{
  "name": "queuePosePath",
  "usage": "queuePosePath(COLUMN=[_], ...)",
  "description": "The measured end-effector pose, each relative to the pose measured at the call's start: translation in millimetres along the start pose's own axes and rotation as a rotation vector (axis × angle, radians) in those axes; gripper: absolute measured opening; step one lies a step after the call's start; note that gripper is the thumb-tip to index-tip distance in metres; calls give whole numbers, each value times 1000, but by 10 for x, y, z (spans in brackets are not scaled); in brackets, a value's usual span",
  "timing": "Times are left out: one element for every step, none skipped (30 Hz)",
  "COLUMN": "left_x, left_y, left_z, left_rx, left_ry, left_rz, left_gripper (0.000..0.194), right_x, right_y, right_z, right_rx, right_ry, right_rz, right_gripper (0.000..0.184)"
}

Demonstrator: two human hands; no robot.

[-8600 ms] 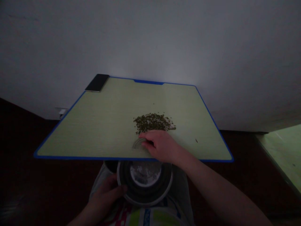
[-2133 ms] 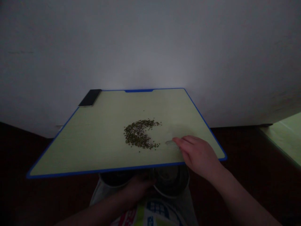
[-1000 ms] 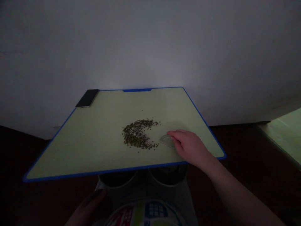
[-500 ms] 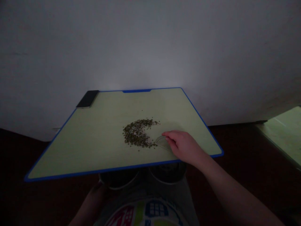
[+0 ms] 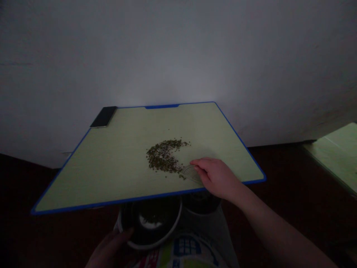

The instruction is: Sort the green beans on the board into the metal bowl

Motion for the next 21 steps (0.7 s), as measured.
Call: queuePosePath(left_x=[69,142,195,234,259,272,283,297,318,346,378,409,436,461,483,499,512,522,528,529,528], left_y=[33,92,120,135,138,126,105,80,49,12,-26,-62,-91,-120,-146,-166,-186,-204,-216,-224,-230], left_z=[-22,-45,-66,-85,-101,-113,-124,-134,-145,-155,-167,-177,-187,-193,-197,-197,-195,-191,-187,-181,-175], left_rx=[-37,-109,-155,-192,-222,-236,-242,-247,-246,-240,-234,-227,-224,-219,-212,-207,-197,-185,-175,-166,-157], left_ry=[23,57,82,103,120,131,142,153,167,184,201,218,233,250,269,287,307,326,341,352,358], left_rz=[-51,-153,-217,-268,-296,-296,-290,-285,-287,-296,-308,-315,-315,-307,-296,-282,-263,-241,-218,-196,-175], left_gripper=[34,35,34,34,33,33,34,35,37,38,39,39,38,36,34,32,31,30,29,28,28], right_x=[-15,-33,-52,-69,-80,-85,-85,-80,-71,-63,-55,-48,-42,-34,-27,-20,-12,-6,1,5,8], right_y=[-6,-17,-32,-49,-64,-76,-84,-88,-88,-85,-82,-80,-78,-75,-72,-68,-62,-54,-43,-31,-20], right_z=[-7,-13,-17,-18,-16,-11,-3,8,20,33,46,58,69,79,89,97,106,113,120,126,131], right_rx=[3,8,17,28,37,45,49,51,50,46,43,40,37,33,28,24,19,15,10,5,1], right_ry=[-11,-22,-33,-42,-47,-47,-46,-42,-36,-33,-31,-30,-29,-27,-23,-19,-12,-6,1,6,12], right_rz=[-4,-9,-15,-21,-25,-26,-27,-28,-30,-32,-35,-36,-36,-36,-35,-34,-31,-27,-20,-12,-6], right_gripper=[31,31,31,31,31,31,31,31,31,31,31,31,31,31,30,30,30,30,30,30,30])
Point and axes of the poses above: each hand's wrist, its own z-axis towards the middle knuckle, its own x-axis out of the palm, y = z × x, the point moved 9 cm from there along z, towards the middle knuckle, and after that the axes turned 3 degrees about y, right-handed, at the moved point
